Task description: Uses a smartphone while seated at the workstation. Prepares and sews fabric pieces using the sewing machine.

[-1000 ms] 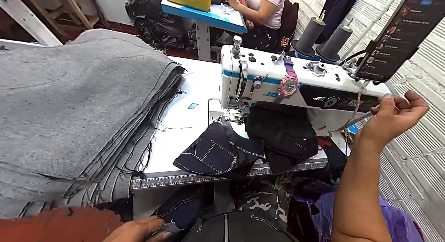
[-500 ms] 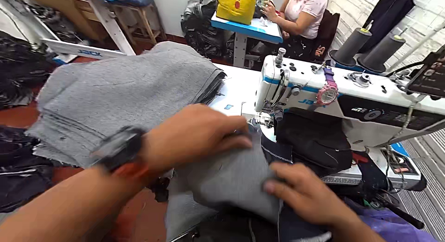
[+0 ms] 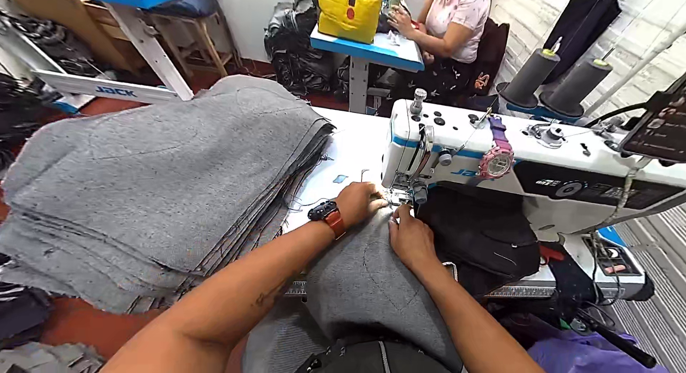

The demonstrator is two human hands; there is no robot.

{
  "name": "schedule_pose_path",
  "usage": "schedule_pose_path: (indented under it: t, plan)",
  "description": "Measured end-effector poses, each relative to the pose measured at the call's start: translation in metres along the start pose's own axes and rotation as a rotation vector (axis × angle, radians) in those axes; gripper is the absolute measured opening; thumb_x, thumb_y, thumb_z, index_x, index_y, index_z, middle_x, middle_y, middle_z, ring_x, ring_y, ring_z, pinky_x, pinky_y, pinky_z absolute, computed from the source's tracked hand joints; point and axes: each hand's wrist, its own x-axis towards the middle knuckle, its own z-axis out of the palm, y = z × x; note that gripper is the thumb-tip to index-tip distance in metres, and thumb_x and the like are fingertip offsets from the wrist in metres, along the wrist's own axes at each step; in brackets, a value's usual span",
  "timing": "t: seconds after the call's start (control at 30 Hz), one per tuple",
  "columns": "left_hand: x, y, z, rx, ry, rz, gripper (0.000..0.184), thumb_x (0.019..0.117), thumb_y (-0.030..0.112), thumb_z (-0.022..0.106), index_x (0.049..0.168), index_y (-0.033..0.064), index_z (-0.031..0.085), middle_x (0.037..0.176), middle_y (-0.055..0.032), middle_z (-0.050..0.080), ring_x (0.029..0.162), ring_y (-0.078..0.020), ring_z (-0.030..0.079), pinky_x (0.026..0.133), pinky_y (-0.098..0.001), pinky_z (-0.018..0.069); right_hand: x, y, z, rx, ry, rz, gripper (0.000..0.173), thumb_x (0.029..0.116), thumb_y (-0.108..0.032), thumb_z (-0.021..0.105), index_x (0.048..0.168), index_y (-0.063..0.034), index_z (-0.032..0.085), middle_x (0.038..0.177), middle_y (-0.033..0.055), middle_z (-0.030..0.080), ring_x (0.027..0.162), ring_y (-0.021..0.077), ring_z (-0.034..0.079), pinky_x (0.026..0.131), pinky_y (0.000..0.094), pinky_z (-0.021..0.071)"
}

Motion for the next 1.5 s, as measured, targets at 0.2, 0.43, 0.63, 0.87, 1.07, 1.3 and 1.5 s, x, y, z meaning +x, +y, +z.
schedule_pose_path:
  t: [0.2,0.43,0.63,0.87,1.07,1.3,1.5]
  plan:
    - [-0.016,0.015,-0.01,0.055,-0.159,-0.102,0.03,0.0977,0.035,0.071,0.098,0.0052,0.072,0.088,-0.0155,0.072,0.088,-0.0351,0.07,0.079,-0.0596,0.0546,-0.015,0.006,-0.011,0.062,-0.167,-0.001,0.024,0.1047,-0.024,0.055,0.117,-0.0049,0.062,0.083,0.0168,0.07,0.081,0.0378,0.071,0.072,0.0566,0.0557]
    - [-0.017,0.019,-0.008,0.031,-0.152,-0.187,0.035,0.0945,0.041,0.073,0.087,0.0072,0.07,0.077,-0.012,0.066,0.077,-0.0328,0.066,0.068,-0.0587,0.0513,-0.03,0.022,0.008,0.201,0.08,-0.107,0.012,0.0926,-0.01,0.062,0.1,-0.0011,0.066,0.065,0.0115,0.064,0.059,0.0303,0.065,0.055,0.0501,0.0521]
    - [-0.016,0.023,-0.007,0.067,-0.154,-0.243,0.037,0.0929,0.043,0.074,0.09,0.0068,0.072,0.084,-0.0149,0.069,0.083,-0.0358,0.068,0.071,-0.0614,0.0523,-0.029,0.027,0.013,0.226,0.125,-0.177,0.023,0.0926,-0.009,0.061,0.113,-0.0071,0.072,0.067,0.0087,0.065,0.056,0.0267,0.062,0.052,0.0474,0.0495]
    - [-0.02,0.026,-0.003,0.105,-0.081,-0.213,0.04,0.0908,0.045,0.077,0.106,0.0086,0.069,0.095,-0.0135,0.071,0.091,-0.0358,0.07,0.075,-0.0614,0.0543,-0.034,0.025,0.023,0.135,0.219,-0.258,0.028,0.0928,-0.006,0.06,0.115,-0.008,0.078,0.089,0.0108,0.075,0.074,0.0281,0.072,0.061,0.0489,0.0573]
    - [-0.054,0.053,0.019,0.289,0.017,0.066,0.024,0.1047,0.012,0.052,0.107,0.0004,0.073,0.11,-0.0189,0.07,0.112,-0.0386,0.065,0.092,-0.0536,0.0533,-0.031,0.021,0.026,0.035,0.246,-0.277,0.021,0.0916,-0.008,0.063,0.106,-0.0051,0.077,0.081,0.0122,0.069,0.064,0.0299,0.069,0.052,0.0477,0.0534]
    - [-0.034,0.01,0.032,0.179,0.181,0.196,0.032,0.1031,0.022,0.051,0.113,0.0061,0.076,0.116,-0.0149,0.072,0.117,-0.0332,0.066,0.097,-0.0535,0.0519,0.001,0.012,0.019,-0.017,0.171,-0.195,0.027,0.0963,-0.01,0.057,0.115,-0.0083,0.076,0.092,0.0152,0.07,0.076,0.0343,0.07,0.06,0.0522,0.0546]
    - [-0.03,0.003,0.029,0.156,0.185,0.286,0.029,0.1,0.021,0.053,0.11,0.0084,0.078,0.11,-0.0132,0.074,0.111,-0.0314,0.068,0.094,-0.0511,0.0538,-0.003,0.007,0.016,-0.023,0.143,-0.132,0.025,0.0965,-0.01,0.058,0.114,-0.0071,0.075,0.094,0.0152,0.072,0.078,0.0355,0.071,0.062,0.0546,0.0545]
